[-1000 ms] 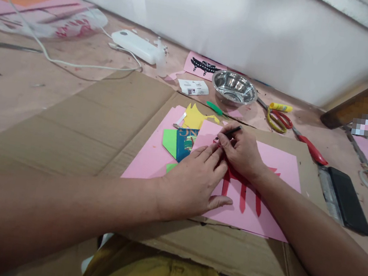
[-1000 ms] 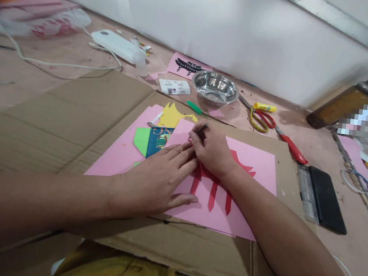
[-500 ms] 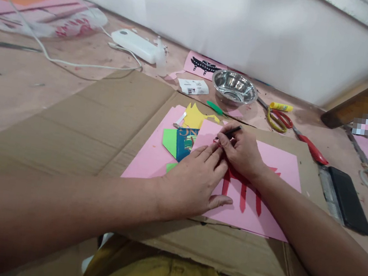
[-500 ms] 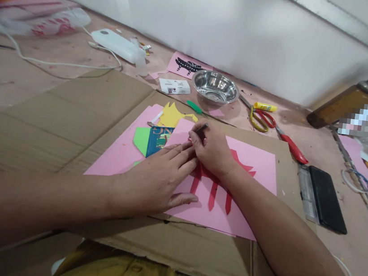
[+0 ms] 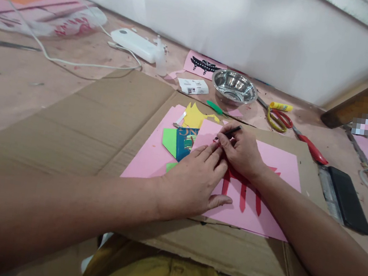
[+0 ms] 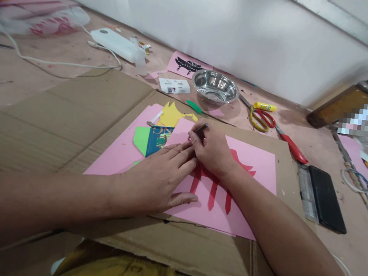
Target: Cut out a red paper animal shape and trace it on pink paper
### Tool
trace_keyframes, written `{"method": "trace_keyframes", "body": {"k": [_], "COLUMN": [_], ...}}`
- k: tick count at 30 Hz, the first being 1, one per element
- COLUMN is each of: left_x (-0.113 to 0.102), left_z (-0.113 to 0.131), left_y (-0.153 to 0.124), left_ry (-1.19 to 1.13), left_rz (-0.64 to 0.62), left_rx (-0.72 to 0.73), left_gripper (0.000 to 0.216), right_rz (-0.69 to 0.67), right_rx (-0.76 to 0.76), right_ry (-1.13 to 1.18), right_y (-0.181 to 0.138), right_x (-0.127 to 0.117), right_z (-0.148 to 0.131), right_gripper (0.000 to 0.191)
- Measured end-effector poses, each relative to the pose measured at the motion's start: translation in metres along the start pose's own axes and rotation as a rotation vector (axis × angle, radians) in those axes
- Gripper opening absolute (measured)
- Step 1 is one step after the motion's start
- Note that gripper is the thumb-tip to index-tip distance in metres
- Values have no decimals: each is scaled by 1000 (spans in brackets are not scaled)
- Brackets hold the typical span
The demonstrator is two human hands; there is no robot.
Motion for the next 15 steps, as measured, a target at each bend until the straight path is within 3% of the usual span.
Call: {"method": "trace_keyframes", "body": {"k": [10, 15], "left_x": [-8, -8], "left_z": [-3, 2], "left_y": [-3, -3], "left_ry": [-9, 56], "left_rz": [78, 36], "left_rx": [-20, 27], "left_gripper": [67, 63], "right_rz": [8, 6], "right_rx": [-35, -38], "right_ry": [-35, -35], "right_y": [0, 0], "right_x": [-1, 0], "right_z": [-2, -2], "right_gripper": [8, 7]}}
Point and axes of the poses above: each hand's wrist, its own y-axis towards the middle knuckle, its own x-axis out of the palm, z = x × y, the point moved 7 cm from there along y, towards the middle knuckle, and after that the axes turned 8 degrees about y, right-handed, at the moved point
